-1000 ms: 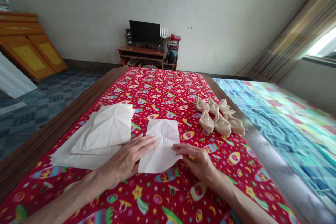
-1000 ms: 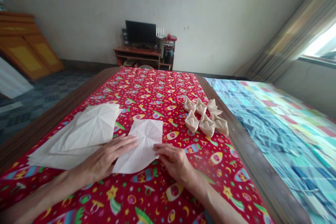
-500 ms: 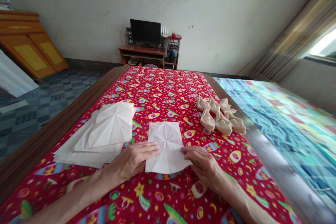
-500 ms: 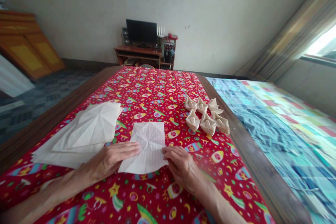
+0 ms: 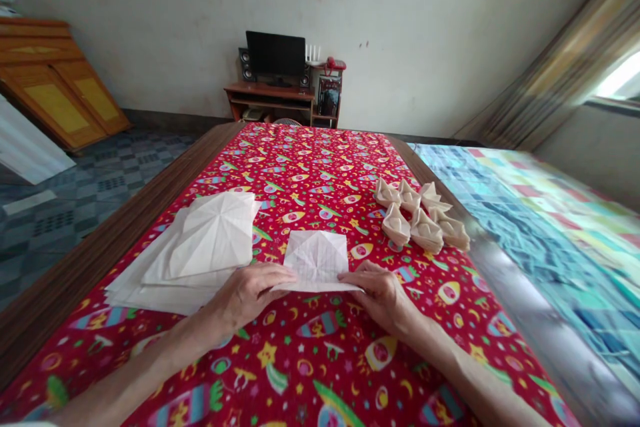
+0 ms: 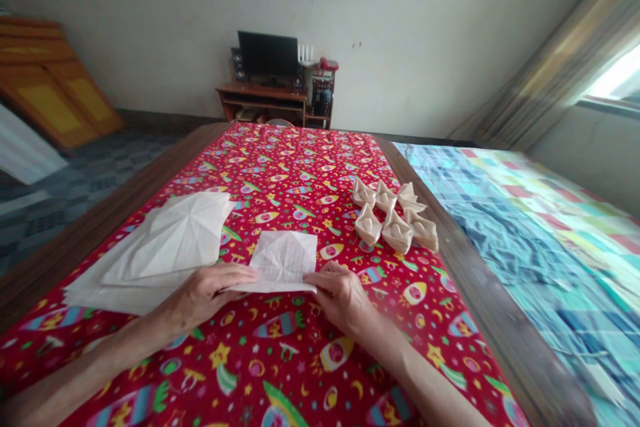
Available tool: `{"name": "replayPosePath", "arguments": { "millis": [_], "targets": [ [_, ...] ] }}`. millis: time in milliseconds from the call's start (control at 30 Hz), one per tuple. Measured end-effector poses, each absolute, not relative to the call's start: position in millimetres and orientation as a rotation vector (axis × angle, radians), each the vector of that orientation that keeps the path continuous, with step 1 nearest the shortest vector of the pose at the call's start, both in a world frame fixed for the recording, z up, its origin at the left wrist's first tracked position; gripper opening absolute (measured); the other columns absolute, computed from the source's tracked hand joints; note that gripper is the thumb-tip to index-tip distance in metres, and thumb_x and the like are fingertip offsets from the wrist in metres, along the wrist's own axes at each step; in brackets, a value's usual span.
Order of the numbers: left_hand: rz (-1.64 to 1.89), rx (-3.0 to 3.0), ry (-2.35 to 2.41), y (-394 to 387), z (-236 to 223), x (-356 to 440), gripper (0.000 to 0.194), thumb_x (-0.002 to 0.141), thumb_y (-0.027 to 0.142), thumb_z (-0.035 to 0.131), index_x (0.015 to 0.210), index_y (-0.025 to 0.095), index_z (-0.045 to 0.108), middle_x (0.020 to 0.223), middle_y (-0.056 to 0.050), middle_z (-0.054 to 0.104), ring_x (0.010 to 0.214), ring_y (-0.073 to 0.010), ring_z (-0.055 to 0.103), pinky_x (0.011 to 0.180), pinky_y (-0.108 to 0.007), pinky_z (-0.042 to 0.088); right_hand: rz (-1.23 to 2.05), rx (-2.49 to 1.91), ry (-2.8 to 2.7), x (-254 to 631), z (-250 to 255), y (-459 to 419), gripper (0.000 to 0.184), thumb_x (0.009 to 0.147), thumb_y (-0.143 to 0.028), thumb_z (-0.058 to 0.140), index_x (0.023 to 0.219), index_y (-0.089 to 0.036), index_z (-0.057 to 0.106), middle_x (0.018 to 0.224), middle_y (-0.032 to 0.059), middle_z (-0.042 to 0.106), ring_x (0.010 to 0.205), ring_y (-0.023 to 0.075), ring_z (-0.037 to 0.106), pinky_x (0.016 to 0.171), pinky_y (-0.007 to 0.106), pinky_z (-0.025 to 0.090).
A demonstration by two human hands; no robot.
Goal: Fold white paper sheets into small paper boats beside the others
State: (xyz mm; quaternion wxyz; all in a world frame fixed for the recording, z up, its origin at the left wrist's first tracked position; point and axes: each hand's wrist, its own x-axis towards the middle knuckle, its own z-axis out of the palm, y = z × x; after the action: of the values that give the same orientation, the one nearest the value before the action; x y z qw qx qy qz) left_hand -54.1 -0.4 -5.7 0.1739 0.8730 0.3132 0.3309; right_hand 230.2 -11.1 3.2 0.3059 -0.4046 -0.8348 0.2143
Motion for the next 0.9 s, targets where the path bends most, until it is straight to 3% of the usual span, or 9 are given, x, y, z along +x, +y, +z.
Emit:
{"name": "replayPosePath", "arguments": {
  "millis": [167, 333, 567, 667, 733, 800, 900],
  "targets": [
    [0.903, 2.299, 1.171, 5, -9, -51, 0.020, 0.088, 0.027, 0.052, 0.083, 0.017, 0.069, 0.076, -0.002, 0.069, 0.066, -0.0126, 0.064, 0.064, -0.020, 0.049, 0.620, -1.253, -2.046, 227, -1, -11, 0.028, 0.088, -0.030, 0.053, 0.067, -0.018, 0.068, 0.060, 0.0002, 0.057, 0.054, 0.0101, 0.052, 0.050, 0.020, 0.036],
    [0.857, 2.237, 1.367, 15, 0, -44, 0.036, 0.086, 0.034, 0.049, 0.057, 0.015, 0.057, 0.051, 0.002, 0.053, 0.048, -0.0092, 0.048, 0.051, -0.019, 0.037, 0.648, -1.442, -1.895, 219, -3, -5, 0.026, 0.084, -0.031, 0.054, 0.066, -0.018, 0.067, 0.054, -0.0029, 0.056, 0.049, 0.0094, 0.049, 0.047, 0.019, 0.032],
    [0.778, 2.196, 1.602, 25, 5, -32, 0.039, 0.083, 0.038, 0.047, 0.050, 0.016, 0.044, 0.043, 0.005, 0.040, 0.043, -0.0073, 0.034, 0.046, -0.021, 0.024, 0.398, -1.666, -1.844, 207, -3, 1, 0.024, 0.082, -0.031, 0.055, 0.062, -0.021, 0.063, 0.050, -0.0043, 0.054, 0.047, 0.0099, 0.049, 0.047, 0.020, 0.029],
    [0.718, 2.186, 1.616, 25, 5, -31, 0.027, 0.084, 0.035, 0.050, 0.065, 0.016, 0.056, 0.051, 0.003, 0.051, 0.047, -0.0090, 0.044, 0.049, -0.021, 0.029, 0.278, -1.636, -1.927, 206, -4, -2, 0.022, 0.083, -0.028, 0.053, 0.063, -0.021, 0.060, 0.055, -0.0029, 0.057, 0.050, 0.0101, 0.050, 0.050, 0.021, 0.029],
    [0.669, 2.159, 1.639, 23, 6, -30, 0.021, 0.084, 0.032, 0.053, 0.096, 0.017, 0.062, 0.059, 0.003, 0.059, 0.053, -0.0113, 0.052, 0.053, -0.020, 0.034, 0.197, -1.594, -1.997, 206, -4, -3, 0.023, 0.084, -0.026, 0.052, 0.062, -0.020, 0.056, 0.056, -0.0020, 0.057, 0.051, 0.0098, 0.049, 0.052, 0.021, 0.029],
    [0.612, 2.152, 1.719, 21, 9, -29, 0.042, 0.084, 0.031, 0.054, 0.125, 0.020, 0.050, 0.063, 0.004, 0.063, 0.055, -0.0129, 0.056, 0.054, -0.021, 0.035, 0.144, -1.570, -2.037, 205, -5, -4, 0.024, 0.085, -0.026, 0.051, 0.061, -0.020, 0.053, 0.056, -0.0020, 0.055, 0.050, 0.0094, 0.047, 0.053, 0.021, 0.028],
    [0.518, 2.228, 1.854, 18, 10, -26, 0.052, 0.087, 0.031, 0.052, 0.136, 0.023, 0.039, 0.064, 0.004, 0.065, 0.054, -0.0139, 0.058, 0.051, -0.022, 0.033, 0.117, -1.552, -2.045, 205, -6, -3, 0.025, 0.086, -0.025, 0.050, 0.062, -0.019, 0.052, 0.056, -0.0024, 0.054, 0.050, 0.0088, 0.046, 0.052, 0.021, 0.028]
  ]
}}
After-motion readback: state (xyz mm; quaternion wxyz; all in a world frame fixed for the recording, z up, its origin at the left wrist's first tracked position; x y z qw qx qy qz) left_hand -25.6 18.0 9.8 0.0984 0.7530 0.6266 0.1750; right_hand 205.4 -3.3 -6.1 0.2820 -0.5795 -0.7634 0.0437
